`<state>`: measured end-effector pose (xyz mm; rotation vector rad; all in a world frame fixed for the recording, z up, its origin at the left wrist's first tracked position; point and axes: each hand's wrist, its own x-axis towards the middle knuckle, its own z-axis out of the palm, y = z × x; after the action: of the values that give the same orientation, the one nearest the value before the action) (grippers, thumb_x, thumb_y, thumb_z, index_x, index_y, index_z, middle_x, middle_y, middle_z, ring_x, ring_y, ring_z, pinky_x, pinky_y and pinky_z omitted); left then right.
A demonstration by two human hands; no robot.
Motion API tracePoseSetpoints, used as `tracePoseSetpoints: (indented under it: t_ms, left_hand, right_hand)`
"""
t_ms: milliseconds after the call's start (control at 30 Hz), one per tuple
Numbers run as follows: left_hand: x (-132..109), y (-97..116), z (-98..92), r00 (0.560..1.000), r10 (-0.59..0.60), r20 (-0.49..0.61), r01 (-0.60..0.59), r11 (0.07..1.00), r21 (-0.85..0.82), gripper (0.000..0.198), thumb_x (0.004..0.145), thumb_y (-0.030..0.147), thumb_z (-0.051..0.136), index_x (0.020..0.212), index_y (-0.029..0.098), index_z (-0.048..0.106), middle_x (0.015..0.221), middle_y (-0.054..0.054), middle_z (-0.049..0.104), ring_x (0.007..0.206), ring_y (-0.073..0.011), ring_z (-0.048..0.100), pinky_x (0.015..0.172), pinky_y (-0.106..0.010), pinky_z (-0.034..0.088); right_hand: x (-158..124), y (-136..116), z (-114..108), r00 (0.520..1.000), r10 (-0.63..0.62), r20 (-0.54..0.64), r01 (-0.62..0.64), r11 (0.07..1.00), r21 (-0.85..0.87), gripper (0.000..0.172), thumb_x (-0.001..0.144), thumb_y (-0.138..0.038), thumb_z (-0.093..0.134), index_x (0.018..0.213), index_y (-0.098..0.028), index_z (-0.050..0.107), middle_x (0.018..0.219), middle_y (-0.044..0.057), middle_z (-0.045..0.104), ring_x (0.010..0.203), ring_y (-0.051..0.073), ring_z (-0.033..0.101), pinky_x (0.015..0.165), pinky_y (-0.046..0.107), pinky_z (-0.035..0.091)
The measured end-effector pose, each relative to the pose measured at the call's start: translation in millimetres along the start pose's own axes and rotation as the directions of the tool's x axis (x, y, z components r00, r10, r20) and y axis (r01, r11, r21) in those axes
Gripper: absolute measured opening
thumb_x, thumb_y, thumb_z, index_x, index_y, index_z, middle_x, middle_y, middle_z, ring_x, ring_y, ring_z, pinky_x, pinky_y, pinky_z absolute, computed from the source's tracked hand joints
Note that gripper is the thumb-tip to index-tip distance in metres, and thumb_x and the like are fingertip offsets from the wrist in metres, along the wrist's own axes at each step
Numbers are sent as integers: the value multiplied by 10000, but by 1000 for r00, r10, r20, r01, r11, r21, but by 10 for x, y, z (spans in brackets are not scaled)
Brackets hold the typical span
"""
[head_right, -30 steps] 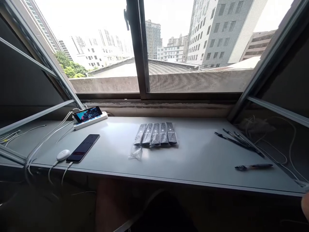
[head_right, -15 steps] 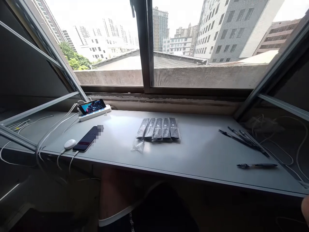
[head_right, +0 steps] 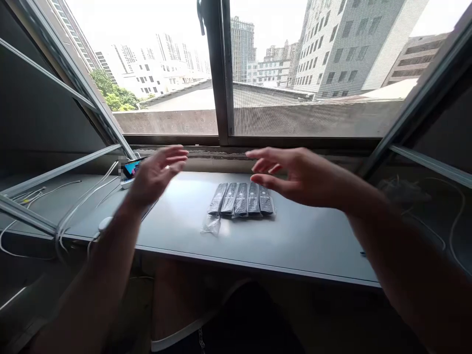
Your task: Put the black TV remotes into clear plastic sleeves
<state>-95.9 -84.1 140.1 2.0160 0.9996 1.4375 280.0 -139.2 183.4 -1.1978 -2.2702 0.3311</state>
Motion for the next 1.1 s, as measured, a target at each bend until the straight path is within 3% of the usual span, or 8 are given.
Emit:
tracePoseSetpoints:
  t_ms: [100, 200, 333, 500, 600, 800, 933, 1100]
  left_hand:
    - [52, -563, 502, 981, -193, -2, 193, 979, -67, 326, 870, 300, 888, 1172, 208, 806, 1213, -131, 784, 1191, -297, 754, 1026, -432, 632]
    - [84, -860, 919, 971, -192, 143, 185, 981, 57, 313, 839, 340, 902, 1119, 219, 832, 1252, -140, 781, 1279, -346, 705, 1161, -456, 541]
    - [127, -944, 1371, 910, -93, 404, -27, 959, 282, 402, 1004, 461, 707, 1308, 215, 799, 1452, -155, 710, 1393, -335, 636, 1257, -432, 436]
    - [127, -930, 1783, 835, -137, 532, -165, 861, 481, 529, 1060, 548, 582, 1468, 245, 731, 1534, -136, 655, 1480, -342, 556, 1276, -443, 399]
    - [121, -910, 1887, 809, -196, 554, -195, 801, 566, 538, 1075, 565, 529, 1501, 290, 710, 1590, -114, 612, 1462, -354, 569, 1251, -465, 417]
    - [201, -906, 1915, 811, -225, 540, -175, 787, 591, 525, 1037, 592, 581, 1444, 312, 756, 1520, -113, 662, 1357, -369, 627, 1173, -474, 467]
    - [248, -983, 1929, 881, -193, 433, -30, 889, 456, 419, 1019, 585, 629, 1201, 285, 858, 1321, -125, 770, 1241, -350, 689, 1097, -415, 493]
    - [305, -1087, 1923, 967, -185, 177, 186, 982, 8, 470, 1013, 661, 633, 995, 244, 849, 1031, -112, 819, 1017, -301, 727, 897, -354, 518]
  right_hand:
    - [199, 444, 380, 931, 339, 138, -314, 934, -171, 589, 1046, -441, 723, 1556, -165, 618, 1149, 144, 826, 1034, 318, 785, 921, 427, 603]
    - [345, 908, 813, 796, 592, 125, -540, 789, -295, 577, 1029, -366, 736, 1523, -106, 590, 1283, 242, 777, 1137, 371, 761, 896, 407, 576]
    - [390, 1216, 1146, 715, 677, 177, -631, 733, -255, 610, 1026, -438, 736, 1498, -98, 550, 1038, 188, 804, 663, 254, 753, 613, 326, 550]
    - [373, 1285, 1248, 690, 712, 130, -709, 701, -75, 744, 942, -417, 832, 1519, -99, 485, 875, 101, 770, 514, 190, 643, 496, 282, 487]
    - [358, 1324, 1270, 646, 756, 100, -763, 636, 118, 806, 812, -374, 963, 1448, -108, 545, 753, 43, 723, 510, 190, 617, 461, 264, 466]
    - [308, 1418, 1192, 602, 777, 184, -771, 506, 387, 265, 794, -223, 915, 780, -166, 657, 512, -28, 540, 431, 126, 483, 396, 223, 356]
    - [306, 1341, 1065, 635, 769, 72, -695, 528, 488, 251, 818, -188, 839, 724, -184, 607, 548, -40, 533, 459, 102, 477, 441, 216, 384]
    - [447, 1001, 1045, 744, 666, 53, -533, 545, 647, 103, 901, -267, 747, 919, -182, 692, 741, 9, 698, 577, 130, 604, 537, 220, 490]
